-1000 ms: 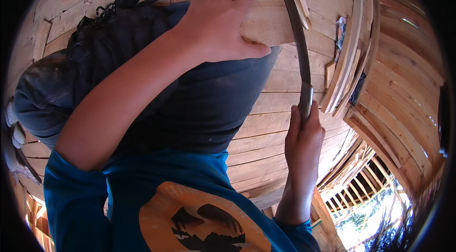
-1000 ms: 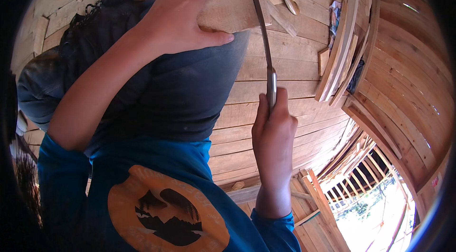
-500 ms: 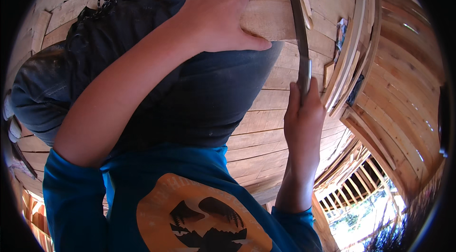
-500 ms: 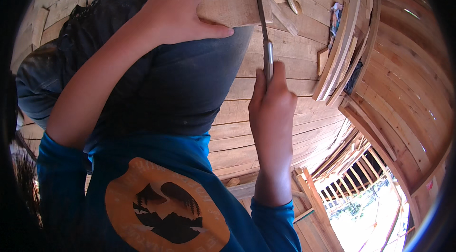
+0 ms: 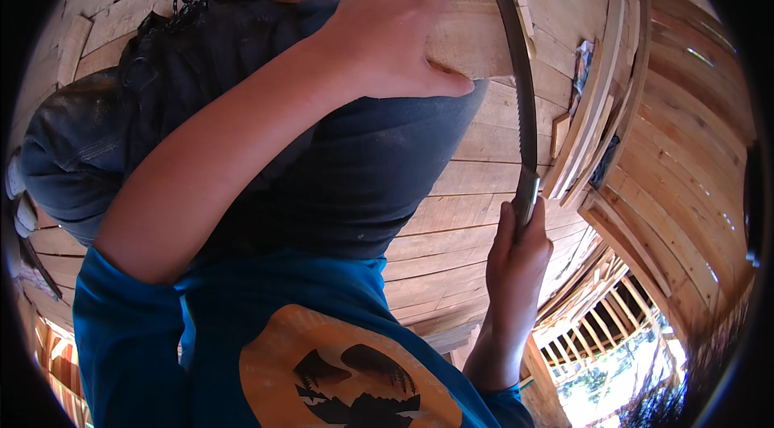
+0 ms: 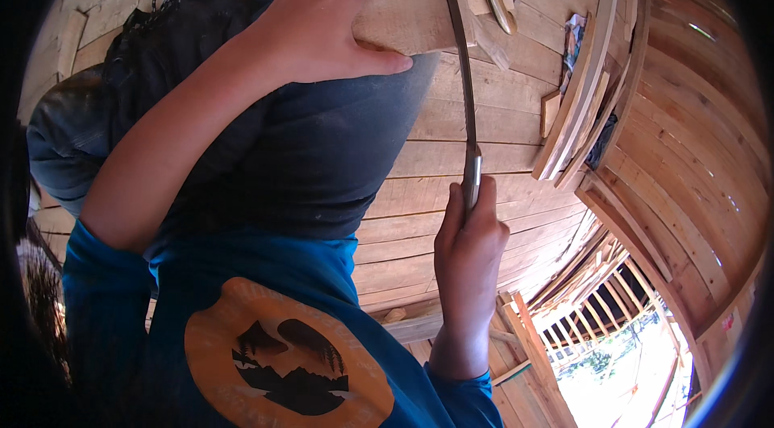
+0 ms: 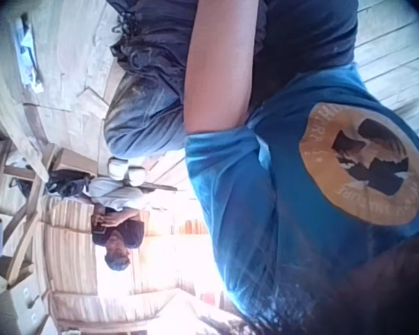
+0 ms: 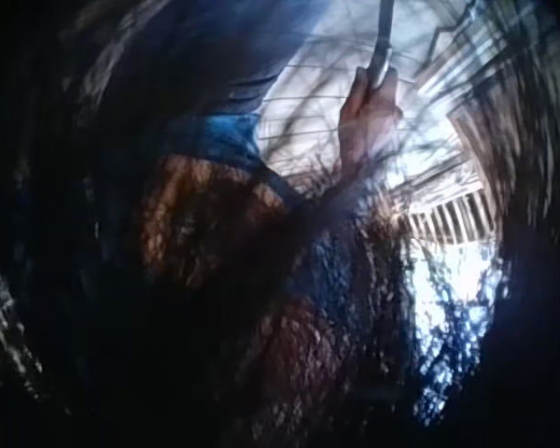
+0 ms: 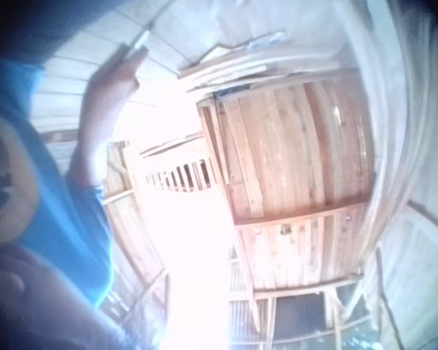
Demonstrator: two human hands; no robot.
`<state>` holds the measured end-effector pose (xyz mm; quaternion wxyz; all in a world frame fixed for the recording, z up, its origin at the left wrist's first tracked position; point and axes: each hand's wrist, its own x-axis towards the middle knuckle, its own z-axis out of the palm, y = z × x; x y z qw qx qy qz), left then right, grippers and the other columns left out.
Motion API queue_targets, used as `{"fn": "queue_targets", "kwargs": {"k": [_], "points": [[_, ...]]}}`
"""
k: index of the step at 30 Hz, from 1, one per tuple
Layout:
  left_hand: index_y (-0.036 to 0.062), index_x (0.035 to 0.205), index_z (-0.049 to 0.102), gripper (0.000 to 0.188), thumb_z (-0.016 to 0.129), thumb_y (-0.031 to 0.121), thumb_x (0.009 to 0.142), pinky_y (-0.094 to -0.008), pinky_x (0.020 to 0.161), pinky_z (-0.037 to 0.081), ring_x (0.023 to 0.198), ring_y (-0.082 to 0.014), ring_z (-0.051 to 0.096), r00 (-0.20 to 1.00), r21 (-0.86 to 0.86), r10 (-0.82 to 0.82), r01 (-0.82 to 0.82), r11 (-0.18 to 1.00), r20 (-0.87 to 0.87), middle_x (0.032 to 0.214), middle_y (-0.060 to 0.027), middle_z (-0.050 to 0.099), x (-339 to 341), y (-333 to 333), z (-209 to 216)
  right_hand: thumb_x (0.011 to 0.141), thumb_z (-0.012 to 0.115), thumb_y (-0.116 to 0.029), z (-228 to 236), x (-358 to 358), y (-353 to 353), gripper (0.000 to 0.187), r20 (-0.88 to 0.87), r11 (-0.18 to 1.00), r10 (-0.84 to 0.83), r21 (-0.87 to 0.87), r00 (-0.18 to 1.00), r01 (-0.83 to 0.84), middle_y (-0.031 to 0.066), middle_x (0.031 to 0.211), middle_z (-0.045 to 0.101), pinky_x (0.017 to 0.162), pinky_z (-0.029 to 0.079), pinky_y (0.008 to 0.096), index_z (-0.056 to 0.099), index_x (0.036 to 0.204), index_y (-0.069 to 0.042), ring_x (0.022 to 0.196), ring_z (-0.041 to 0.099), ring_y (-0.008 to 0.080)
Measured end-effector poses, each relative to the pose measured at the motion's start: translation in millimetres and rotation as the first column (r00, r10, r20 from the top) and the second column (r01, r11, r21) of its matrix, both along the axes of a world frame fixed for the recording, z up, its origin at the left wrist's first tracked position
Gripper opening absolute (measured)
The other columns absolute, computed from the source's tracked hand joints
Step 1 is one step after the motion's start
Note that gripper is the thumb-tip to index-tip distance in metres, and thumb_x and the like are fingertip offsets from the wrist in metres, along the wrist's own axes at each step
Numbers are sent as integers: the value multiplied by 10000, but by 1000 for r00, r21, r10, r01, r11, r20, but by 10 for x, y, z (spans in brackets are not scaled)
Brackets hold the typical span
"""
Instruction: The person is sawing a piece of wood with a hand saw. They hold the wood plank against the floor with one hand while moving the saw back and forth across the wood with the other.
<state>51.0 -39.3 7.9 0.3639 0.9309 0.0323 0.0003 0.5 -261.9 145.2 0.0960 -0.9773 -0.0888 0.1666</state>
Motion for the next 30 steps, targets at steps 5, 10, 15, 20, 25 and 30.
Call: {"fn": "queue_targets", "kwargs": {"k": [5, 10, 15, 20, 25, 30], "points": [[17, 1272, 522, 895, 730, 640, 664, -517, 886, 481, 968, -354, 671, 992, -56, 20, -27, 998, -124, 999, -228, 670, -12, 93, 90, 990, 520, -122, -199, 403, 242, 115, 30, 993, 111, 39, 993, -112, 204, 563, 537, 425, 392, 444, 484, 924, -34, 530, 614, 393], [16, 1272, 518, 889, 734, 629, 666, -496, 858, 498, 942, -362, 676, 998, 59, -6, 9, 998, -64, 980, -217, 677, 12, 46, 98, 986, 531, -136, 112, -111, -156, 200, -79, 998, -60, -24, 995, 58, 172, 664, 629, 525, 485, 334, 554, 1129, 2, 570, 671, 270], [-8, 1208, 549, 861, 733, 634, 663, -477, 834, 512, 925, -354, 681, 1000, -4, -2, 1, 1000, -28, 976, -227, 674, -44, 95, 133, 995, 522, -146, -175, 351, 184, 160, -14, 999, 17, 39, 1000, -16, 192, 636, 548, 523, 431, 390, 535, 1006, 13, 557, 583, 314], [43, 1285, 512, 901, 746, 632, 645, -496, 840, 498, 934, -362, 675, 996, 12, -5, 6, 1000, -89, 979, -215, 676, -1, 77, 121, 990, 527, -131, -126, 235, 77, 145, -9, 998, 45, 52, 999, -44, 170, 645, 573, 503, 432, 365, 539, 1017, 11, 537, 591, 280], [35, 1268, 529, 880, 741, 628, 653, -495, 860, 474, 926, -357, 673, 998, 17, -45, 46, 999, -38, 964, -207, 677, -15, 97, 137, 987, 531, -116, 26, -96, -33, 146, -54, 996, -91, 18, 994, 92, 163, 639, 587, 489, 441, 360, 550, 1063, 7, 527, 620, 268], [31, 1227, 547, 839, 737, 621, 661, -499, 854, 473, 911, -356, 672, 1000, 22, -21, 21, 1000, 20, 949, -201, 677, -83, 53, 137, 989, 526, -138, -209, 365, 242, 125, 25, 998, 61, 20, 998, -62, 195, 623, 573, 476, 418, 426, 514, 998, -14, 557, 611, 356]]}}
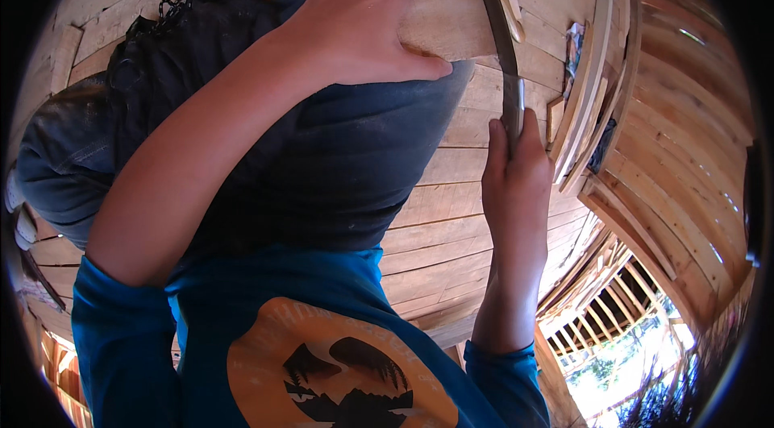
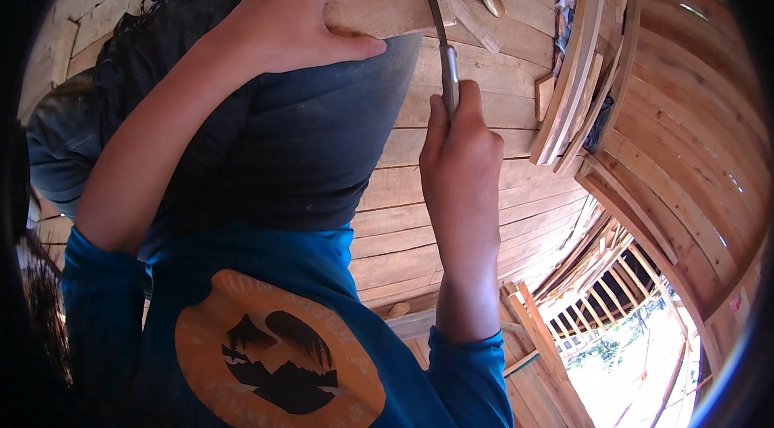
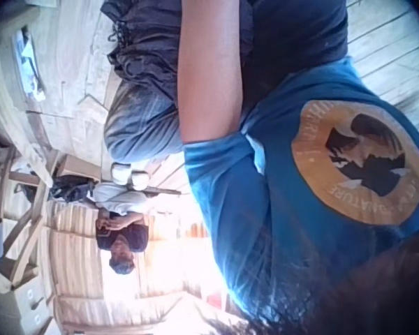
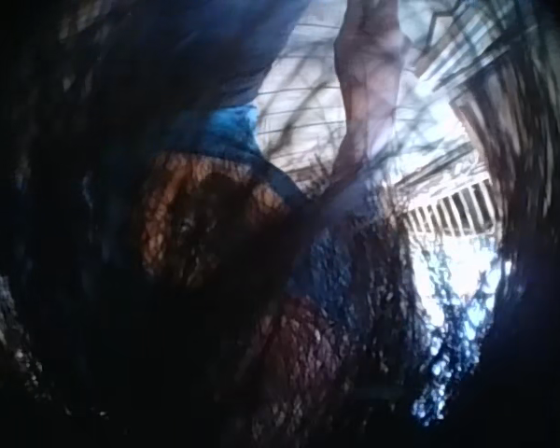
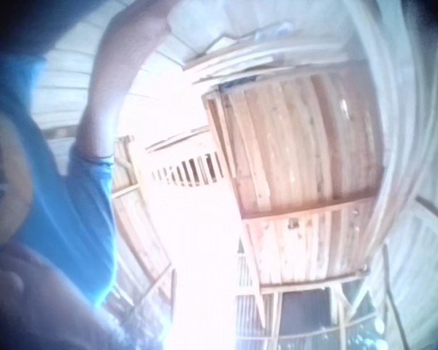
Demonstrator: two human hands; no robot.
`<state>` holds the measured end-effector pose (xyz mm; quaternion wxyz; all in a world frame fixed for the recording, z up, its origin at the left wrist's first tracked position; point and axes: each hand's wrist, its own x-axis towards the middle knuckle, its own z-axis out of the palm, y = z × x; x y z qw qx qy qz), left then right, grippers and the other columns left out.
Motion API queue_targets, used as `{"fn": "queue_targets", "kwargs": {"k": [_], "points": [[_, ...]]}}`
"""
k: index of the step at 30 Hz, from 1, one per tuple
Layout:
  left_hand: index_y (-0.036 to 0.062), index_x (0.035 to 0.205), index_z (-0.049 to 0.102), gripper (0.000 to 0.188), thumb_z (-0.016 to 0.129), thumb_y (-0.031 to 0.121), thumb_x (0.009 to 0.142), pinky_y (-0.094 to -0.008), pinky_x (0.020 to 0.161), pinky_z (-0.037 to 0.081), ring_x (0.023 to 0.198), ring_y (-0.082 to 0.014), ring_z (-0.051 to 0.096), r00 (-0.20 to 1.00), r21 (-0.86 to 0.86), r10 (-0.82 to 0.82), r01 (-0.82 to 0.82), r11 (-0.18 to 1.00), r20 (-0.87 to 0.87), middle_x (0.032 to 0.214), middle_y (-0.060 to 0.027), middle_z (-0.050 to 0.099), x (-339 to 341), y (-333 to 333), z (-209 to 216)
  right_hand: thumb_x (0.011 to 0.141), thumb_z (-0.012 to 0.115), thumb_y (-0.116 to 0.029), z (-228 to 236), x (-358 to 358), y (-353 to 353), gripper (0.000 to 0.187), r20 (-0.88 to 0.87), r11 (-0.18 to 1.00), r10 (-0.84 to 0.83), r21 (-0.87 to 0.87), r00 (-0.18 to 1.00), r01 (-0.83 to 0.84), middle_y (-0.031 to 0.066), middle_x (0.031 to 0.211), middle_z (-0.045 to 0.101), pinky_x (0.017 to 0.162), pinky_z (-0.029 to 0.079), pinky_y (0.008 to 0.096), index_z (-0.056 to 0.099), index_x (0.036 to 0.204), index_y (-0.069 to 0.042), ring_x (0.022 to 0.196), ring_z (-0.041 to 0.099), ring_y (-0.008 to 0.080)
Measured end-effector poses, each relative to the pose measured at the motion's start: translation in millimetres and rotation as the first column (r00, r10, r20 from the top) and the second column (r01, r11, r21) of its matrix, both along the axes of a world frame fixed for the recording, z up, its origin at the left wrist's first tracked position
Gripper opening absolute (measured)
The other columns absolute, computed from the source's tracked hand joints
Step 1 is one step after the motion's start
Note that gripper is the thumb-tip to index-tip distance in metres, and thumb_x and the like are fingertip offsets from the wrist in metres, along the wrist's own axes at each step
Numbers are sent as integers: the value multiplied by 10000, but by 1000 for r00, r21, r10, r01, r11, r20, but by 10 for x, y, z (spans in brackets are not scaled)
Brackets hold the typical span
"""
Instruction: The person is sawing a piece of wood with a hand saw. They hold the wood plank against the floor with one hand while moving the saw back and forth across the wood with the other.
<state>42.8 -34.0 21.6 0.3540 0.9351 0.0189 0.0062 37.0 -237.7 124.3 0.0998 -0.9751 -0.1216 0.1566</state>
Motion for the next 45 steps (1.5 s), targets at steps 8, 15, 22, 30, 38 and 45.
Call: {"fn": "queue_targets", "kwargs": {"k": [8, 15, 22, 30, 38, 45], "points": [[8, 1242, 534, 880, 752, 613, 641, -488, 862, 467, 934, -345, 671, 997, -8, 16, -17, 1000, -71, 952, -210, 676, 77, 34, -46, 986, 532, -112, 242, -405, -322, 116, -92, 992, -122, 1, 988, 122, 181, 645, 591, 485, 430, 387, 538, 991, 5, 548, 637, 303], [1, 1248, 529, 889, 759, 607, 640, -494, 867, 461, 937, -350, 673, 999, -46, 31, -32, 998, -17, 958, -210, 682, 33, 48, 2, 994, 522, -134, 26, -2, -30, 139, -7, 1000, -11, -5, 1000, 11, 191, 669, 596, 510, 443, 399, 534, 1000, 4, 583, 643, 314], [11, 1261, 526, 885, 741, 619, 655, -499, 868, 458, 963, -352, 665, 995, -56, 13, -18, 998, -95, 988, -200, 684, 83, 95, -32, 989, 529, -133, 243, -361, -329, 146, -98, 994, -110, -22, 989, 109, 171, 609, 574, 475, 420, 369, 545, 1041, 3, 499, 599, 284], [23, 1261, 527, 880, 739, 624, 654, -505, 883, 429, 944, -342, 667, 999, 10, -38, 38, 999, 21, 999, -198, 682, 11, 27, 10, 981, 533, -119, 141, -257, -204, 106, -10, 999, -11, 30, 1000, 12, 209, 593, 563, 433, 398, 444, 491, 970, -23, 547, 612, 413], [31, 1248, 533, 853, 740, 616, 663, -511, 900, 420, 922, -337, 670, 998, 13, 58, -58, 998, -25, 950, -180, 683, 36, 43, -131, 1041, 423, -300, -18, 80, -73, 346, -184, 965, -87, 229, 979, 129, 97, 525, 469, 438, 335, 363, 505, 861, -16, 450, 488, 225], [37, 1217, 545, 830, 743, 615, 655, -505, 897, 411, 904, -329, 672, 999, 52, 37, -37, 998, -2, 938, -182, 682, -26, 16, -16, 1048, 271, -491, -53, -86, -207, 571, -528, 776, -379, 265, 760, 572, -30, 539, 343, 458, 247, 261, 461, 699, -81, 484, 316, 71]]}}
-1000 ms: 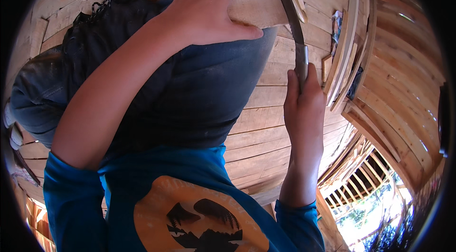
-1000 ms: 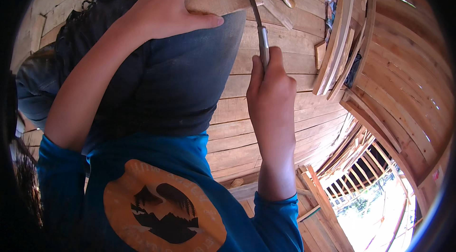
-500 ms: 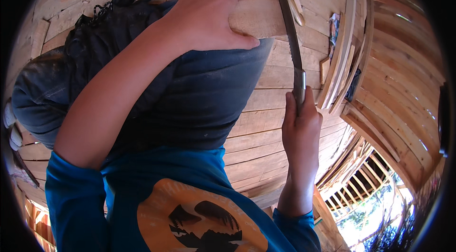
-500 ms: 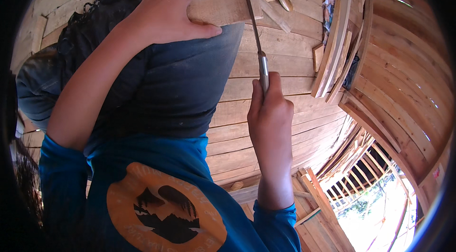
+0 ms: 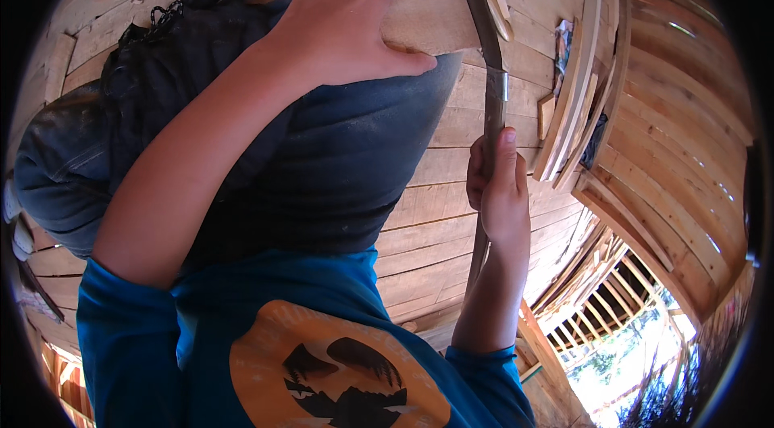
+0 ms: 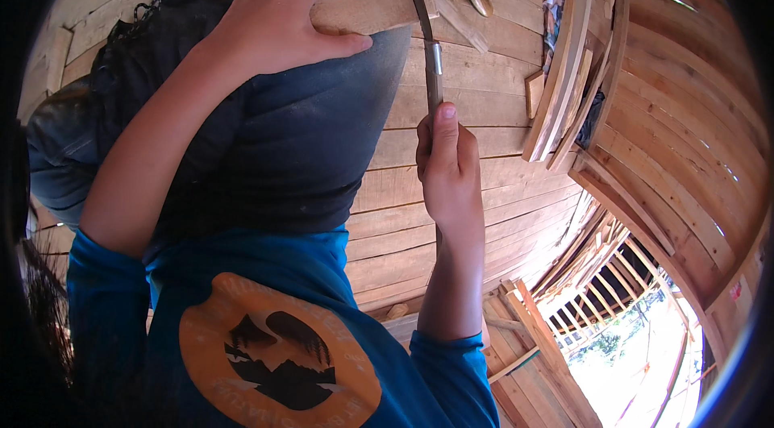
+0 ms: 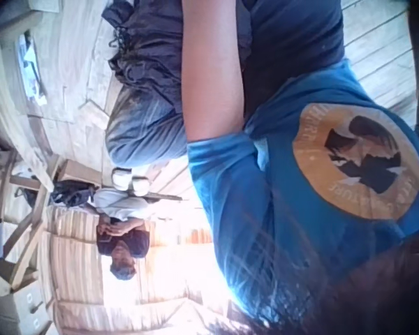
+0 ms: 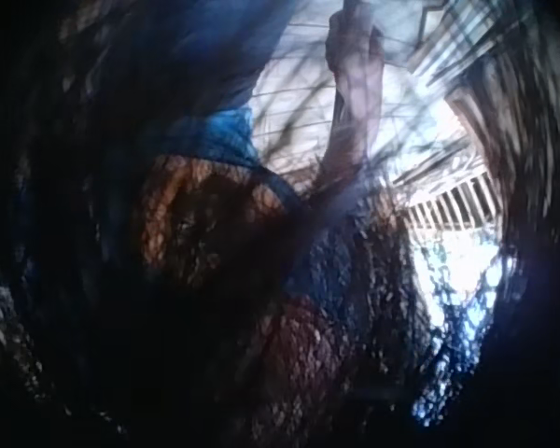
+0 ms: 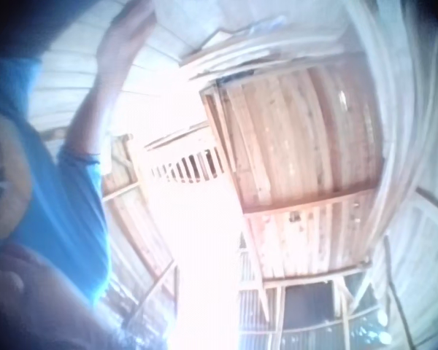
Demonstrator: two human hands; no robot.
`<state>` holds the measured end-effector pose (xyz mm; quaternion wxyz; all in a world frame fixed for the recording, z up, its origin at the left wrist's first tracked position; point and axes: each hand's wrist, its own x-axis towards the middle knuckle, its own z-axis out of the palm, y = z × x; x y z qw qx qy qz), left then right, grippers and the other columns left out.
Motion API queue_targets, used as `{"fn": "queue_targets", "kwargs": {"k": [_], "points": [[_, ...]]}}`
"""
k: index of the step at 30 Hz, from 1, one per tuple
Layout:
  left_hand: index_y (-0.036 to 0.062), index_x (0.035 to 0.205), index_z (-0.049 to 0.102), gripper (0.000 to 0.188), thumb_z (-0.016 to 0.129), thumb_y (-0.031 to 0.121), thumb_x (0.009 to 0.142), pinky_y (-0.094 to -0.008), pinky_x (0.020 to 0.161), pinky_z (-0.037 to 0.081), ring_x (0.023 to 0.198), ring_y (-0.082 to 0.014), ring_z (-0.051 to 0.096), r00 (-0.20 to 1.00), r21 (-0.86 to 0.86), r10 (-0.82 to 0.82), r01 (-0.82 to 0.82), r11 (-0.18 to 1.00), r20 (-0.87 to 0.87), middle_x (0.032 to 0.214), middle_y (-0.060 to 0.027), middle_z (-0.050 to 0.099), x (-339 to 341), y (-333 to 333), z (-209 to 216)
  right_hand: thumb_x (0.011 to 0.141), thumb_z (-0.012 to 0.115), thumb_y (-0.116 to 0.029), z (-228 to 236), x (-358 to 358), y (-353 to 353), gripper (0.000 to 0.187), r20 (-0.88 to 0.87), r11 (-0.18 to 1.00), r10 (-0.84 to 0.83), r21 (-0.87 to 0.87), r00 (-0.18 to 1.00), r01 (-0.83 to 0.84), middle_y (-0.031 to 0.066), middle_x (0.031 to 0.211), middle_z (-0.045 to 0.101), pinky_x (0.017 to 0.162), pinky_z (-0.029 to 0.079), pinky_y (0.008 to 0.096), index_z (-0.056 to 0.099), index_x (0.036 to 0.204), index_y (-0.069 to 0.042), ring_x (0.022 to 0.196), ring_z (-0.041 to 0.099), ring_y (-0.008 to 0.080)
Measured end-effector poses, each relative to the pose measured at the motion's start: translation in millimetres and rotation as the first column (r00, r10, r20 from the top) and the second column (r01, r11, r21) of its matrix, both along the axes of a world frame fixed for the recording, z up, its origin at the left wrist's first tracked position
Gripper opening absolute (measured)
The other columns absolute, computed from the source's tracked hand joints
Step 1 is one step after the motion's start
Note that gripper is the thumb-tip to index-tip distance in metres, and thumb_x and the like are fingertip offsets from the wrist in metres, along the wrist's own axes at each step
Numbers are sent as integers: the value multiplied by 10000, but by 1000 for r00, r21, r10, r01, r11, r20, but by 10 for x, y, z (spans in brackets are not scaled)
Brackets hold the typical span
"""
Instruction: The person is sawing a piece of wood with a hand saw. They hold the wood plank against the floor with one hand while moving the saw back and forth across the wood with the other.
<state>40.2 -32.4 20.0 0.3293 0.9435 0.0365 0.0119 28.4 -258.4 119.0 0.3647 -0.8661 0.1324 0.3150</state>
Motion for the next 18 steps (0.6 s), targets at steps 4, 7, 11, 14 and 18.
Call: {"fn": "queue_targets", "kwargs": {"k": [4, 7, 11, 14, 18], "points": [[46, 1205, 549, 813, 744, 611, 654, -512, 878, 415, 897, -327, 673, 998, -20, -12, 11, 1000, -65, 958, -182, 679, 32, 32, 41, 1035, 289, -518, 10, 87, -27, 580, 67, 996, 91, -26, 994, -89, -41, 535, 326, 443, 223, 262, 425, 661, -96, 472, 285, 68], [48, 1213, 543, 819, 745, 615, 656, -515, 877, 419, 906, -328, 673, 1000, 6, 8, -8, 1000, -28, 966, -182, 678, 38, -1, 15, 1005, 272, -604, 30, -47, -194, 610, 93, 992, 128, -23, 988, -126, -61, 516, 323, 396, 194, 227, 459, 693, -114, 422, 273, 45], [51, 1228, 533, 836, 746, 622, 656, -506, 884, 422, 935, -327, 669, 1000, 32, -7, 7, 999, 19, 974, -180, 677, 51, 16, -89, 1028, 271, -529, 204, -437, -310, 574, 87, 996, 81, -32, 993, -78, -58, 527, 323, 423, 207, 243, 445, 691, -98, 452, 278, 51], [49, 1212, 511, 795, 771, 562, 663, -488, 936, 405, 975, -341, 656, 999, 45, -42, 43, 998, -18, 1013, -172, 672, 24, 10, 7, 1069, 300, -375, 349, -623, -329, 504, 3, 1000, -8, -20, 1000, 8, -39, 549, 339, 474, 238, 274, 440, 699, -61, 508, 301, 68], [51, 1208, 500, 768, 790, 509, 663, -468, 953, 386, 984, -354, 643, 997, 15, -64, 63, 998, 43, 1015, -167, 673, 11, 65, -18, 1059, 290, -419, 290, -655, -314, 526, 86, 998, 58, -42, 995, -55, -40, 536, 337, 452, 227, 265, 451, 699, -73, 481, 294, 65]]}}
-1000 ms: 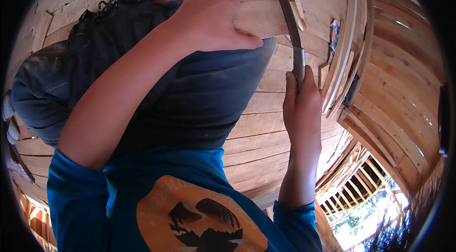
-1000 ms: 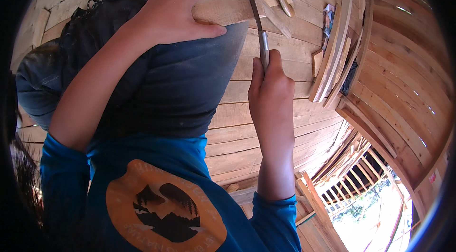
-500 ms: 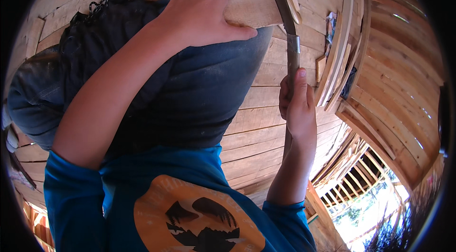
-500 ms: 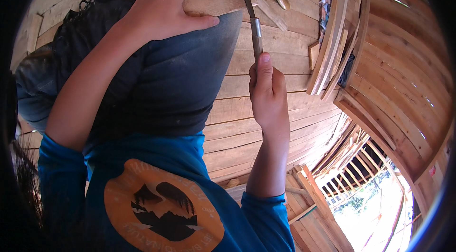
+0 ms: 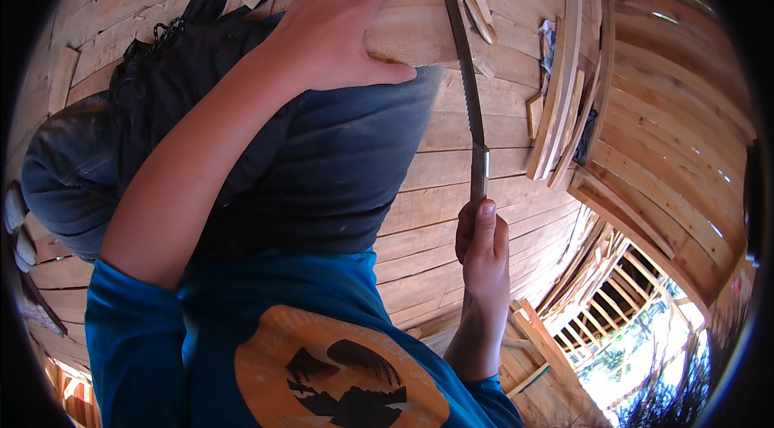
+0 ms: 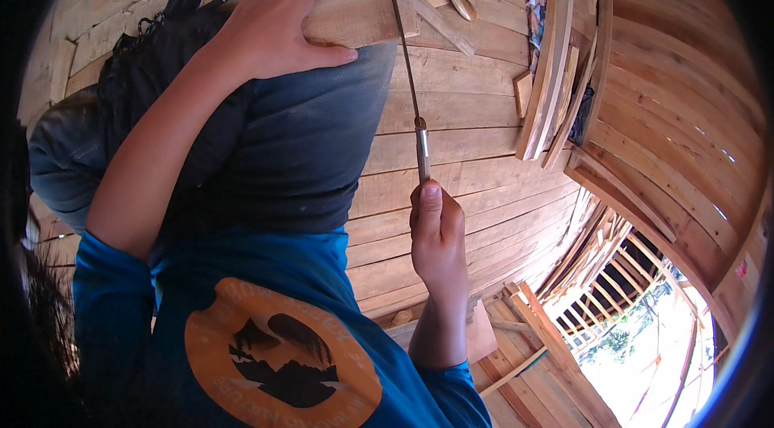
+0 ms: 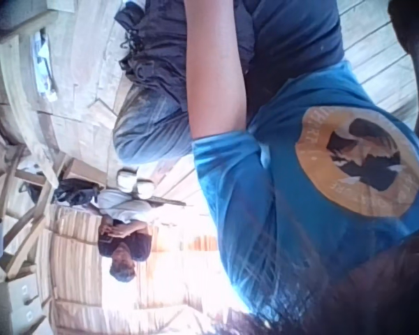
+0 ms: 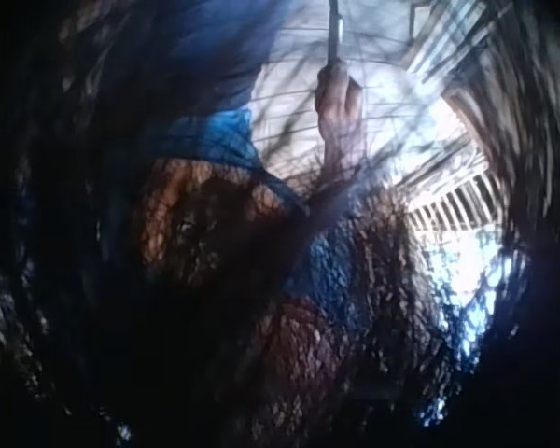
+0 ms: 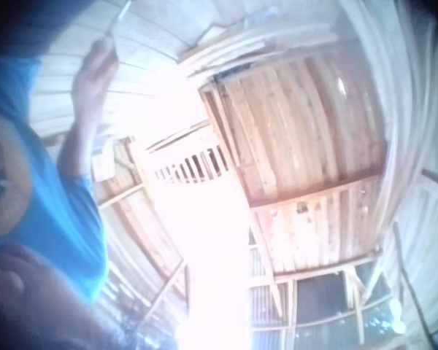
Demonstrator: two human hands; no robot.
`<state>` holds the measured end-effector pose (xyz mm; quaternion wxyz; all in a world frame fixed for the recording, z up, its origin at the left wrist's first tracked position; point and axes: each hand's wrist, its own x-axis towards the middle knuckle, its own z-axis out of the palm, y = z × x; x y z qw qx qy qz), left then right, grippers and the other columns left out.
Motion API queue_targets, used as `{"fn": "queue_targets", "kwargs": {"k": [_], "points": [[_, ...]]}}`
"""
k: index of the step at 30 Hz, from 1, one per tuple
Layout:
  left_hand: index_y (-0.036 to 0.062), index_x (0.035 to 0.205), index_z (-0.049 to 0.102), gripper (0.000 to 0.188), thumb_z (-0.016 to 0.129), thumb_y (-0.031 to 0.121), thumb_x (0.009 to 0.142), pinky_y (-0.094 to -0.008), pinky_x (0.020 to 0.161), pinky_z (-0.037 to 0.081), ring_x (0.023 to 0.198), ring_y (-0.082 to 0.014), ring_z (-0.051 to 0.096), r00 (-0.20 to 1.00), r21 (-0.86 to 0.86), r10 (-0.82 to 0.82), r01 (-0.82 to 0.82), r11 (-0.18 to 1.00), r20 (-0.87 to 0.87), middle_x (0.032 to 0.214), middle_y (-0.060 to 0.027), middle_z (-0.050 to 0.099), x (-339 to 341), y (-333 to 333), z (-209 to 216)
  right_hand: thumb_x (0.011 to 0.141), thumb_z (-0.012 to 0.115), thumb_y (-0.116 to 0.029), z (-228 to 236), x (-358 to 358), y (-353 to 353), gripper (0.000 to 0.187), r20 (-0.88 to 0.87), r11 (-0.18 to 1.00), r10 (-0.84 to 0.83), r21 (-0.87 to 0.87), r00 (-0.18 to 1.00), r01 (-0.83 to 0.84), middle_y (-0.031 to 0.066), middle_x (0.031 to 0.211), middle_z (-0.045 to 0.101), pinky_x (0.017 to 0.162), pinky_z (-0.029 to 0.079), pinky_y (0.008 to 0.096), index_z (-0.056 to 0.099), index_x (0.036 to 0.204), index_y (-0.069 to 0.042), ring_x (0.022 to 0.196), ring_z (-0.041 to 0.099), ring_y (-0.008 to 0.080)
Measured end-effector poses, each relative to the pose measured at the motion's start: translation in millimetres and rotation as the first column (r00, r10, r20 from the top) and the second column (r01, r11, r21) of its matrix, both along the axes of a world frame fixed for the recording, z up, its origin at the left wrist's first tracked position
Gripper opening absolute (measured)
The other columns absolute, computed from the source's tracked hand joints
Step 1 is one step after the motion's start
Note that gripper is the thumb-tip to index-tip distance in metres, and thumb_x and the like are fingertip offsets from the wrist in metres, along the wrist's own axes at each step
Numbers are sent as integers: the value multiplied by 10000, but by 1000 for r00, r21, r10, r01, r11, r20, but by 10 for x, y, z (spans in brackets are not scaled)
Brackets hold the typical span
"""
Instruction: The person is sawing a piece of wood with a hand saw. They hold the wood plank against the floor with one hand while moving the saw back and forth across the wood with the other.
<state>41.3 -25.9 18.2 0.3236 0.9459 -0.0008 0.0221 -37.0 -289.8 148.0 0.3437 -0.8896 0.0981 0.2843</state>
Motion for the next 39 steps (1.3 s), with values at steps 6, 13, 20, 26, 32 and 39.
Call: {"fn": "queue_targets", "kwargs": {"k": [6, 13, 20, 26, 32, 39], "points": [[6, 1233, 483, 814, 803, 482, 655, -448, 950, 358, 957, -361, 633, 998, -164, -50, 43, 986, -44, 1003, -200, 666, 29, 96, 29, 1064, 320, -394, -19, 283, 38, 520, -37, 998, -22, 58, 999, 25, -37, 539, 335, 463, 235, 278, 439, 675, -71, 493, 293, 69], [-28, 1280, 442, 910, 789, 537, 657, -469, 1028, 322, 1089, -397, 589, 992, -141, 13, -31, 990, -126, 1093, -258, 630, 19, 97, 59, 1052, 354, -426, -121, 484, -99, 514, -75, 991, -10, 133, 997, 20, -59, 540, 324, 436, 232, 258, 413, 662, -97, 477, 291, 47], [-40, 1181, 458, 995, 805, 646, 550, -517, 1023, 328, 1171, -381, 524, 965, 30, 171, -168, 985, -197, 1205, -239, 560, 36, 33, 242, 1050, 364, -425, -441, 234, -78, 496, -25, 947, -5, 320, 1000, 13, -61, 561, 343, 450, 242, 249, 418, 686, -94, 500, 305, 41], [-75, 1158, 478, 942, 844, 548, 554, -487, 1009, 377, 1156, -385, 525, 981, 14, 90, -89, 996, -175, 1194, -261, 545, 107, 7, 373, 1046, 373, -431, -558, 45, -172, 500, -77, 908, -72, 407, 994, 97, -54, 556, 355, 445, 261, 248, 434, 689, -86, 492, 322, 45], [-128, 1149, 449, 887, 819, 465, 604, -443, 921, 480, 1035, -437, 599, 964, -74, 1, -22, 997, -267, 1102, -314, 582, 182, -76, 473, 1046, 371, -427, -558, 91, -312, 498, -40, 899, -71, 430, 997, 81, -50, 546, 365, 440, 265, 250, 444, 697, -79, 485, 330, 47], [-123, 1166, 416, 827, 792, 405, 653, -404, 929, 478, 1100, -431, 579, 865, -186, -169, 89, 978, -472, 1163, -368, 550, 326, -9, 577, 1039, 378, -453, -773, 40, -414, 510, -60, 852, -81, 515, 995, 100, -47, 548, 370, 439, 264, 242, 452, 705, -75, 481, 333, 47]]}}
